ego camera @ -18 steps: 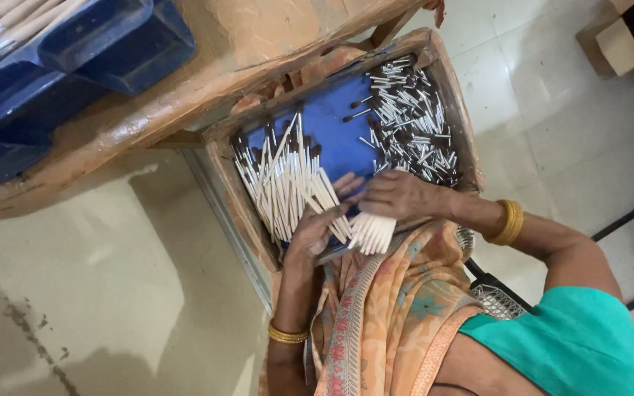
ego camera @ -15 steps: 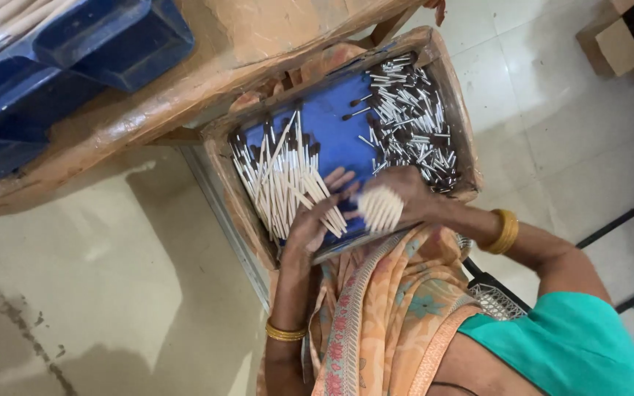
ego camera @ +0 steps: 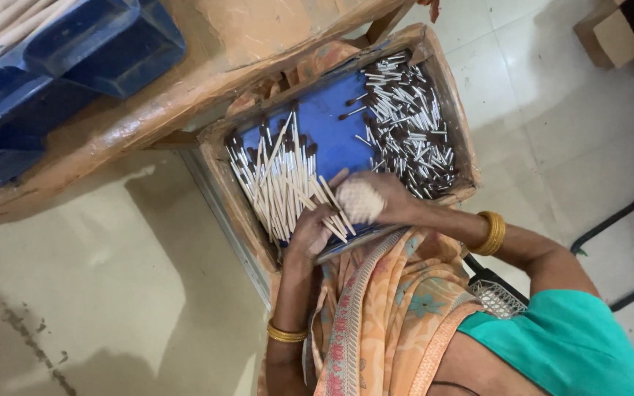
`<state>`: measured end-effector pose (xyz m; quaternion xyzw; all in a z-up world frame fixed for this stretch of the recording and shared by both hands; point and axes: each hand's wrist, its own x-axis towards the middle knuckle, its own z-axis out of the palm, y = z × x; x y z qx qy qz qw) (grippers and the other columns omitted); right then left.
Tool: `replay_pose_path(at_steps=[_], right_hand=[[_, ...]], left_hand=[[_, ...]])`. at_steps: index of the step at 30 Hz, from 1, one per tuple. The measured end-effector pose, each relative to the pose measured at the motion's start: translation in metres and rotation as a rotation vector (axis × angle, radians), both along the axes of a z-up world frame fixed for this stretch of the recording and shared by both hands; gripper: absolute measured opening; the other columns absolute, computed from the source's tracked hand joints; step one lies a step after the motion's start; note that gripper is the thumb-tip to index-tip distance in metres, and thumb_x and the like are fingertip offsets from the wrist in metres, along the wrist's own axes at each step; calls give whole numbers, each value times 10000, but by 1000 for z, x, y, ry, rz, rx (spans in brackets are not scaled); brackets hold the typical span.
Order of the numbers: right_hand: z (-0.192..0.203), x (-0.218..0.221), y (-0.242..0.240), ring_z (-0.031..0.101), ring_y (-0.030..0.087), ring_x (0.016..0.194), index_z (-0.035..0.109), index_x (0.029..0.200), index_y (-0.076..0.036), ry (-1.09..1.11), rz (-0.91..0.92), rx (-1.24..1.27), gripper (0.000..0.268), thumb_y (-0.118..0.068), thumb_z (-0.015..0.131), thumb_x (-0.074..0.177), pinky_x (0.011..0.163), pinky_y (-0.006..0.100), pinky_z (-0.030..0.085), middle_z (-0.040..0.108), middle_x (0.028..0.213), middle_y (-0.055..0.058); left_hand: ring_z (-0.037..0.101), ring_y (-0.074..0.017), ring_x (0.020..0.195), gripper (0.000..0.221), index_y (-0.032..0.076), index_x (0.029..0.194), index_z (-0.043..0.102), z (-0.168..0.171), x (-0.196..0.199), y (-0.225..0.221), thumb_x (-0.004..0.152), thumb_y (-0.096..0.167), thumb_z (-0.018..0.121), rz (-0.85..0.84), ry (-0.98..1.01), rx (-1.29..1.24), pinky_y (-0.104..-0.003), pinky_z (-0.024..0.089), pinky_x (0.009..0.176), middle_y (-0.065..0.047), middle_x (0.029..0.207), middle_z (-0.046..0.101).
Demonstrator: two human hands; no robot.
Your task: The person sorts wooden sticks by hand, picking them up from a container and placing them into bundles or other containers.
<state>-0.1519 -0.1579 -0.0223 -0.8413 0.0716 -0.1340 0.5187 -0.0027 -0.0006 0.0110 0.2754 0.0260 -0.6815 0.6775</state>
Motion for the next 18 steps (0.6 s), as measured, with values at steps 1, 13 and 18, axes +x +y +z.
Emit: replay_pose_path(at_steps=[1, 13, 18], right_hand=[[5, 2, 1, 749, 236, 950, 537, 1325, -82, 1, -3, -1, 685, -268, 872, 758, 832, 399, 645, 733, 1099, 134], [-5, 6, 9, 785, 214, 904, 606, 1296, -9, 84, -258, 244, 577, -343, 790, 863, 782, 343, 685, 752, 1064, 142], [15, 32, 19, 717, 259, 1000, 528, 1327, 102, 26, -245, 422, 713, -280, 853, 820, 874, 365, 619, 703, 1153, 214]], left_hand=[[565, -315, 1323, 782, -49, 1553, 372, -4, 0, 0, 783, -70, 505, -3, 1, -1, -378, 525, 1094, -303, 1529, 442], [587, -274, 1313, 776, -3, 1519, 309, -33, -7, 8, 800, -76, 592, -49, 99, -77, -472, 582, 1035, -182, 1519, 453], [686, -308, 1041, 726, 3, 1533, 387, -97, -19, 23, 857, -30, 649, -310, -234, 366, -424, 590, 901, -313, 1268, 629]])
